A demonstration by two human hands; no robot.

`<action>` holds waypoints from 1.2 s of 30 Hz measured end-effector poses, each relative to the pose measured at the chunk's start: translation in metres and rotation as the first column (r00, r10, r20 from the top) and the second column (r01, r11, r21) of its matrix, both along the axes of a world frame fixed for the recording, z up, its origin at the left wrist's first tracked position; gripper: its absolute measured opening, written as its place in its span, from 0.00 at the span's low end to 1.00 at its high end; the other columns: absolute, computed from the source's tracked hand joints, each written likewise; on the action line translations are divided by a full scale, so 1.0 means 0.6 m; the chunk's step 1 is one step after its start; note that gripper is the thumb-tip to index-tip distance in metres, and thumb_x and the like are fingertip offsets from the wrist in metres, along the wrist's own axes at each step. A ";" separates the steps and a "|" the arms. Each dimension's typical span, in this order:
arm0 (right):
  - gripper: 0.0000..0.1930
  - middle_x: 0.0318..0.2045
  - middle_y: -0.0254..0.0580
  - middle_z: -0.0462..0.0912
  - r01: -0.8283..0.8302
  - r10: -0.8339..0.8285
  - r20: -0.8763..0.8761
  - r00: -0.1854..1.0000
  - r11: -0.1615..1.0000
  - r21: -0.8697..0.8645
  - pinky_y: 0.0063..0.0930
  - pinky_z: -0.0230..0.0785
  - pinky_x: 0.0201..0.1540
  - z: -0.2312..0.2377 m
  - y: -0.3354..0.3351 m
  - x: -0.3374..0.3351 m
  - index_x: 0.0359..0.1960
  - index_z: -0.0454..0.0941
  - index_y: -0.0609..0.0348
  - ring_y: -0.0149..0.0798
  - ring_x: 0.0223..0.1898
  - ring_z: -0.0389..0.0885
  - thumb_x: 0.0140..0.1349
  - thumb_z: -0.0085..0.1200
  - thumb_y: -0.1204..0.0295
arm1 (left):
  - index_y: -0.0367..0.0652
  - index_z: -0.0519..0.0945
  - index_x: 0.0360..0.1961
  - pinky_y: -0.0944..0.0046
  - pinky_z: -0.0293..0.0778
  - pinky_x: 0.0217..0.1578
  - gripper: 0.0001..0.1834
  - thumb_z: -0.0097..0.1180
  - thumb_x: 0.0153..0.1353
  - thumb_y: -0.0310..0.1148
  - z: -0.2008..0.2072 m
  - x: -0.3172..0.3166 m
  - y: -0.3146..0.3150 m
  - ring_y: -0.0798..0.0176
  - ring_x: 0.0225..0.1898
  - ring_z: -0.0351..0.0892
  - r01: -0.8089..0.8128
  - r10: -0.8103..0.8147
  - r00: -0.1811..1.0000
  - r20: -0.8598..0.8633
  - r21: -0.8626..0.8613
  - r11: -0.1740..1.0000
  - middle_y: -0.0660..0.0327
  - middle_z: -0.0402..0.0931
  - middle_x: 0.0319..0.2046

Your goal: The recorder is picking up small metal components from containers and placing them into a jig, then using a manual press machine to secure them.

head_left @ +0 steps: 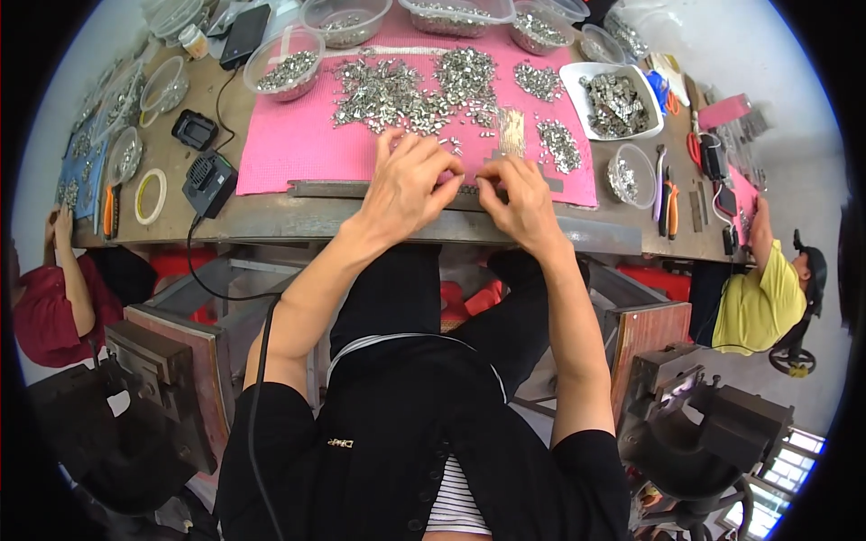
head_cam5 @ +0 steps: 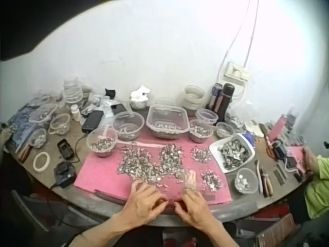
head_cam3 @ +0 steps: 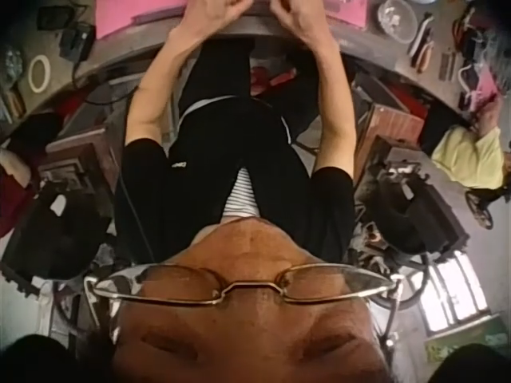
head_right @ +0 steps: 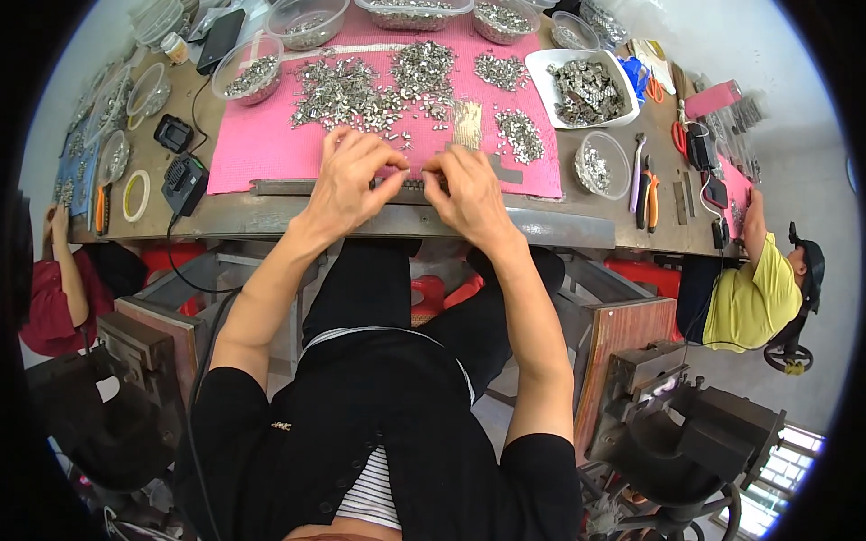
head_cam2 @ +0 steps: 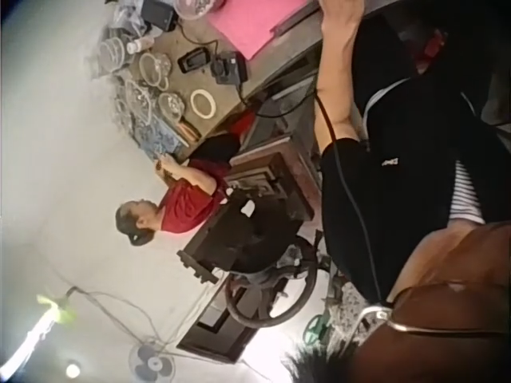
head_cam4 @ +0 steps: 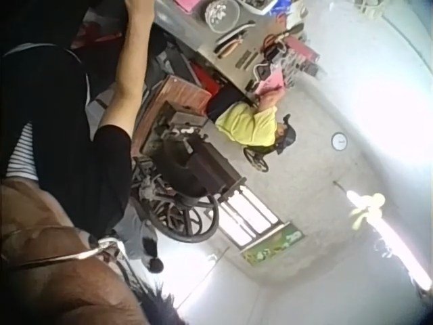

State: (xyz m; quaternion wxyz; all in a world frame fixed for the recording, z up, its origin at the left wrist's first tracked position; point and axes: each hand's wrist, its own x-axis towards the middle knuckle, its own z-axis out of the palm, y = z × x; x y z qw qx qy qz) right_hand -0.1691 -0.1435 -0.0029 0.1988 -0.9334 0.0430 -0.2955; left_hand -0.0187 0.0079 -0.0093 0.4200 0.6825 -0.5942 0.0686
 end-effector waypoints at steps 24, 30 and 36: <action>0.10 0.39 0.43 0.83 0.067 -0.074 0.140 0.987 0.996 0.054 0.37 0.69 0.45 -0.018 0.025 -0.018 0.42 0.82 0.61 0.45 0.39 0.81 0.58 0.62 0.82 | 0.43 0.82 0.38 0.44 0.62 0.63 0.07 0.66 0.60 0.30 -0.021 -0.021 0.007 0.55 0.39 0.78 0.009 -0.009 1.000 0.008 0.020 1.000 0.61 0.79 0.33; 0.10 0.42 0.44 0.84 0.179 -0.183 0.066 0.981 0.982 0.063 0.38 0.69 0.50 -0.012 -0.011 -0.005 0.45 0.83 0.61 0.47 0.44 0.83 0.62 0.59 0.80 | 0.44 0.83 0.37 0.44 0.61 0.63 0.07 0.67 0.60 0.31 -0.019 -0.030 0.004 0.56 0.38 0.77 -0.036 0.036 0.999 -0.014 -0.030 0.999 0.63 0.78 0.30; 0.14 0.51 0.48 0.83 0.210 -0.210 -0.037 0.977 0.978 -0.011 0.45 0.66 0.60 -0.015 -0.043 0.030 0.51 0.81 0.64 0.50 0.55 0.79 0.64 0.57 0.77 | 0.47 0.83 0.37 0.38 0.56 0.65 0.07 0.67 0.59 0.33 -0.022 -0.041 -0.003 0.57 0.41 0.77 -0.071 0.070 0.996 0.053 0.014 0.997 0.64 0.77 0.33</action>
